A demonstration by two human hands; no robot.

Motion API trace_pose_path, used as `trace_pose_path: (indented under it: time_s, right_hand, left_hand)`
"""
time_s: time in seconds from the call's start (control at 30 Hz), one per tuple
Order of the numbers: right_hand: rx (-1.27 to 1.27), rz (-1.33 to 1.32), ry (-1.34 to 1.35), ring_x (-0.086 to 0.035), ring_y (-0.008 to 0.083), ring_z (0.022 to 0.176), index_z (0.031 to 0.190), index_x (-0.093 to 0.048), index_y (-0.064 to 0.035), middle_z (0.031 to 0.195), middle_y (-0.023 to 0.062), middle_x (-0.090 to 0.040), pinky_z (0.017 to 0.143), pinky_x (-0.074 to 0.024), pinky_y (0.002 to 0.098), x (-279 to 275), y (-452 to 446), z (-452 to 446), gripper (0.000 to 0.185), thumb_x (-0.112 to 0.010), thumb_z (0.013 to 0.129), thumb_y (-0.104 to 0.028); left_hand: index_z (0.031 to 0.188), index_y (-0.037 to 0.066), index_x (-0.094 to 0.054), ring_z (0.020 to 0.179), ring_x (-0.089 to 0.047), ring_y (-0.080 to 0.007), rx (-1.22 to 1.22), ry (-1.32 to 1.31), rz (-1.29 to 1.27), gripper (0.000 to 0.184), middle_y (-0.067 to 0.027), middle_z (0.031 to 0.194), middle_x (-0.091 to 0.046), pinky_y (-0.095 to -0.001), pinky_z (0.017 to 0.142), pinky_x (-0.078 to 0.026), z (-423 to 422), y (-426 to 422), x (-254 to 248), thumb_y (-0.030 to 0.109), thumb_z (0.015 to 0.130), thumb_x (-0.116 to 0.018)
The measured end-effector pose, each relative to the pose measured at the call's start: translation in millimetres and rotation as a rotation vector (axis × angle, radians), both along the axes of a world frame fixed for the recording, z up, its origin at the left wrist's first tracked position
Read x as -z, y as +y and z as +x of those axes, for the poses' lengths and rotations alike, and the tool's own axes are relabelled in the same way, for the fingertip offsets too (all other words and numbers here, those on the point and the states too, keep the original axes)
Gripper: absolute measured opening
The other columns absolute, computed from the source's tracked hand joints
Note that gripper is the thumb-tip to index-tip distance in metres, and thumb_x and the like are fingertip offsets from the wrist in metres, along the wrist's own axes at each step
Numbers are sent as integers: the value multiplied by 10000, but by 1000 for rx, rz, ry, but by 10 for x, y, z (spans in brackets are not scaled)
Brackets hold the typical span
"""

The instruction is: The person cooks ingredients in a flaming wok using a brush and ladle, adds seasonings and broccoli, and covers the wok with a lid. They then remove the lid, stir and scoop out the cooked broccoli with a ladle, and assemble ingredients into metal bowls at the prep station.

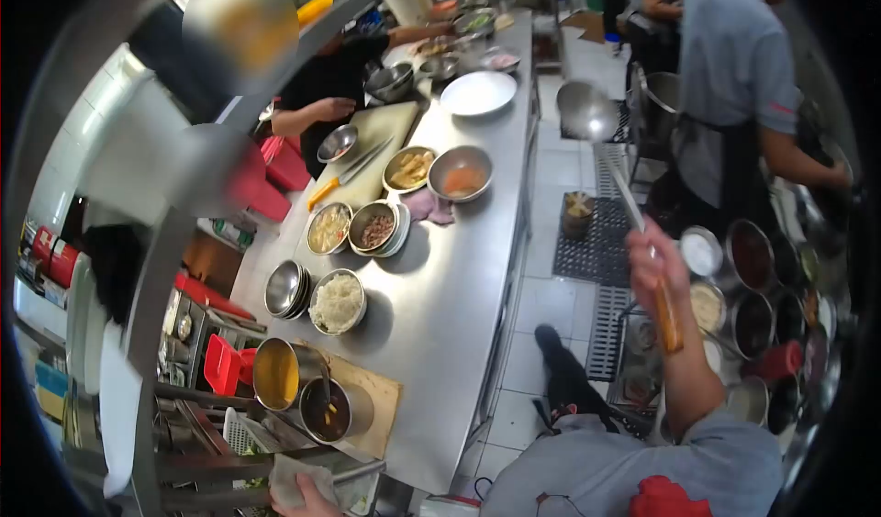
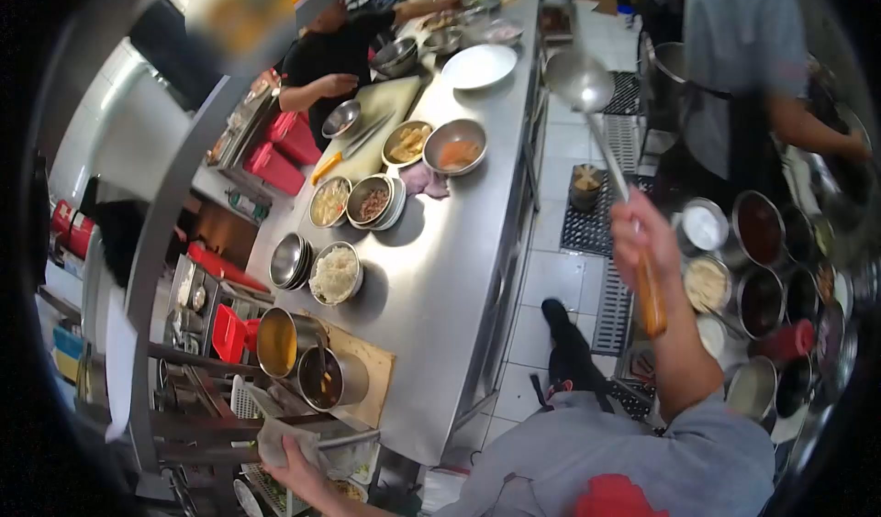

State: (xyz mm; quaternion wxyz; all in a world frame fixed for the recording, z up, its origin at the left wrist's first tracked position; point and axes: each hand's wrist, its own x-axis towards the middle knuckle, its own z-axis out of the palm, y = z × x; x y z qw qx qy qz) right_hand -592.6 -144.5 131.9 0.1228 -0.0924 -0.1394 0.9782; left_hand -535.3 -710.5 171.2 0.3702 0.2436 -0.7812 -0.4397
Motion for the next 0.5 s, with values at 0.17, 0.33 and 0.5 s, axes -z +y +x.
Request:
trace_pose_path:
  time_s: [0.17, 0.33, 0.5]
  right_hand:
    - [-115, -9, -61, -427, 34, 499, 1372, -377, -146, 872, 20, -490, 348, -437, 241, -25, -410, 1909, 426, -485, 962, -99]
    - [-90, -216, 12, -413, 38, 494, 1486, -252, -187, 859, 43, -423, 400, -478, 267, 6, -634, 3506, 584, -474, 959, -69]
    - [103, -183, 109, -408, 50, 481, 1547, -150, -243, 843, 61, -399, 446, -495, 292, -237, -648, 4745, 687, -415, 954, -18]
  left_hand:
    - [1243, -51, -539, 1122, -505, -384, 16, -107, -352, 512, -252, 1204, -506, -440, 994, -389, -98, -338, 144, 189, 825, -712]
    - [1250, -45, -559, 1130, -494, -404, 35, -44, -418, 554, -275, 1202, -519, -446, 992, -384, -283, -617, 355, 254, 817, -733]
    - [1203, -107, -559, 1095, -536, -407, -91, 56, -593, 595, -278, 1229, -536, -433, 980, -419, -32, -218, 350, 294, 808, -751]
